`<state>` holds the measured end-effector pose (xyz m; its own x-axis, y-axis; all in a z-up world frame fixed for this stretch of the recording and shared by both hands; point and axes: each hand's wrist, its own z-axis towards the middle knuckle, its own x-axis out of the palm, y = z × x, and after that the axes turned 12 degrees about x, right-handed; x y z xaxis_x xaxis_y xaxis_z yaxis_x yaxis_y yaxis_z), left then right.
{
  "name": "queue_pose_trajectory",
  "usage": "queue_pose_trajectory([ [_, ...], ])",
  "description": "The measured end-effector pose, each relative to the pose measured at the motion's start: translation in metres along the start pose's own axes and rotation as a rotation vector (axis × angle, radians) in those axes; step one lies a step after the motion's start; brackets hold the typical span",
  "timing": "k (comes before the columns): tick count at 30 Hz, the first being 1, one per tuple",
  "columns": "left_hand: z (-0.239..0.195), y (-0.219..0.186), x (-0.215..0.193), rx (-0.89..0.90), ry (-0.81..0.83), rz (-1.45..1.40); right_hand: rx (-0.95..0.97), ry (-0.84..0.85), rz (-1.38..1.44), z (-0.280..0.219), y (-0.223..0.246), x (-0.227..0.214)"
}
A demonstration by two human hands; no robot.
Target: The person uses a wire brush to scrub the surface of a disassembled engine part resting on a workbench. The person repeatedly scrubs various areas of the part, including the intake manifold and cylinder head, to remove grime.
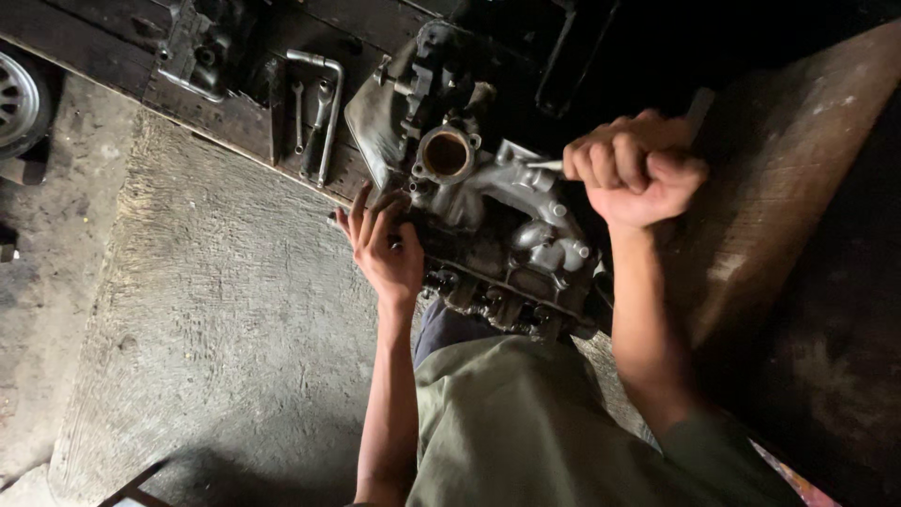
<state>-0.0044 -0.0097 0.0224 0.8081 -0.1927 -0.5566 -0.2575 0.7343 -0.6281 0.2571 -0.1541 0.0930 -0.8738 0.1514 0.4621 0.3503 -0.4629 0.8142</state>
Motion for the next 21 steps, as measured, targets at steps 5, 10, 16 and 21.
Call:
queue_pose_trajectory([
  [5,0.002,0.000,0.002,0.015,0.013,0.097,-0.003,-0.066,0.079,-0.014,0.012,0.006],
  [10,0.003,-0.007,0.002,0.040,0.021,0.220,-0.080,0.003,0.008,-0.015,0.031,0.000],
  [16,0.012,-0.025,0.005,0.184,0.021,0.075,-0.031,-0.093,-0.066,-0.025,0.026,-0.005],
  [21,0.022,-0.061,0.023,0.285,0.184,-0.102,-0.116,-0.096,0.039,-0.034,0.012,-0.014],
])
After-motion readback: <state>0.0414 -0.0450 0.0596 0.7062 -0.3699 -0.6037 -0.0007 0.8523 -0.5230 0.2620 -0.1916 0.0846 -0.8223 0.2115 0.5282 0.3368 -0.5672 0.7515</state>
